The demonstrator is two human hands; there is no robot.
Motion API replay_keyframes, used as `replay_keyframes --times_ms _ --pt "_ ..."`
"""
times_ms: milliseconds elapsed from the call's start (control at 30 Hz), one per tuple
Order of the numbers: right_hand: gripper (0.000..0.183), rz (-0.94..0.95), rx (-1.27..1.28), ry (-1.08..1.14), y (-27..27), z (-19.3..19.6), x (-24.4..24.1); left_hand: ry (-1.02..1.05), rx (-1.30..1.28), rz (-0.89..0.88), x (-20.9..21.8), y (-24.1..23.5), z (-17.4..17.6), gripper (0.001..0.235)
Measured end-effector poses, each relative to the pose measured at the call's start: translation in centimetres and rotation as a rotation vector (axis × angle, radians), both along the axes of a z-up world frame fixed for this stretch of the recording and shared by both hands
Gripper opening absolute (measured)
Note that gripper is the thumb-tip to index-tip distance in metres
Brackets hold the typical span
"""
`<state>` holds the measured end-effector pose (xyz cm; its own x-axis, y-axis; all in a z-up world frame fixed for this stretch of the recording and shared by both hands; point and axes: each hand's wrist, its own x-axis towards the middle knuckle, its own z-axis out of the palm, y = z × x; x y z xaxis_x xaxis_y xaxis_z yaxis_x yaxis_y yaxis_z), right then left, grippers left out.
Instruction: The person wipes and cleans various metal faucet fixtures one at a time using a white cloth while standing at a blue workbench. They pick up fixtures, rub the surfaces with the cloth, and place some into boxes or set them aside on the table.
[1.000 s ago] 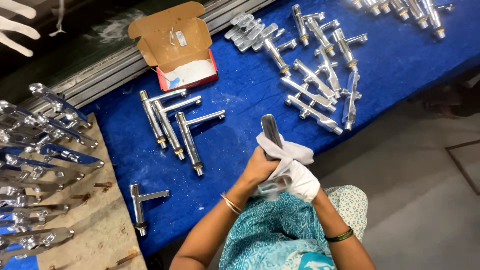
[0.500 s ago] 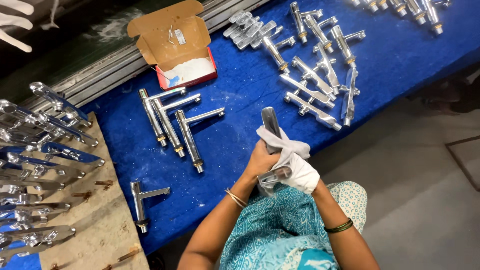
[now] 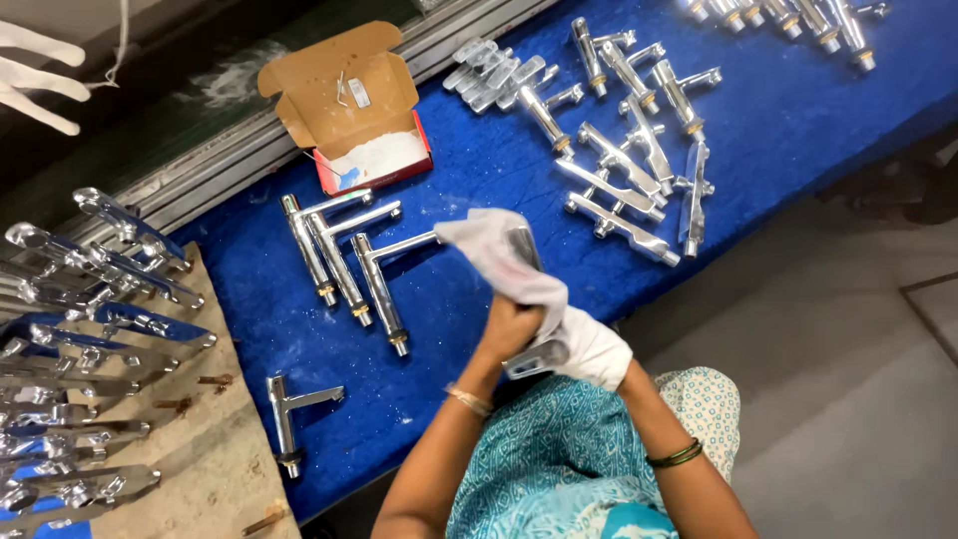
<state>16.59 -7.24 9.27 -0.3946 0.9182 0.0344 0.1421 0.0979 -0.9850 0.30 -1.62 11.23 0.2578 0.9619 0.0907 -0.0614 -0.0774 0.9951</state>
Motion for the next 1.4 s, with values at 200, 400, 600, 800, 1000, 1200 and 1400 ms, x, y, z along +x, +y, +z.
replay_keyframes --times_ms 200,400,600,800,1000,1200,1400 --pt "0.036 0.0 -0.032 -0.066 0.2 0.8 -0.5 0.128 0.151 0.263 2.7 4.0 5.2 0.029" --pt "0.033 -0.015 -0.514 0.568 0.1 -0.3 0.9 0.442 0.225 0.047 -2.0 7.5 3.9 0.038" --pt "0.034 -0.032 -0.019 0.622 2.5 -2.2 -0.3 0.332 -0.146 -0.243 -10.8 2.6 -2.4 0.038" --pt "0.036 -0.28 0.045 -0.205 3.0 4.6 -1.6 -0.154 -0.591 -0.177 -12.2 -2.0 -8.0 0.048" --pt "0.029 -0.338 0.002 -1.008 0.5 13.9 0.3 0.299 0.115 -0.414 -9.9 -0.2 -5.1 0.041" --pt "0.019 -0.51 -0.027 -1.194 -2.6 16.5 -0.3 0.696 0.168 -0.266 -2.4 0.2 0.2 0.037" --pt "0.028 -0.514 -0.137 -1.001 -3.1 16.9 2.4 0.52 0.164 -0.427 -5.2 -3.2 3.2 0.038"
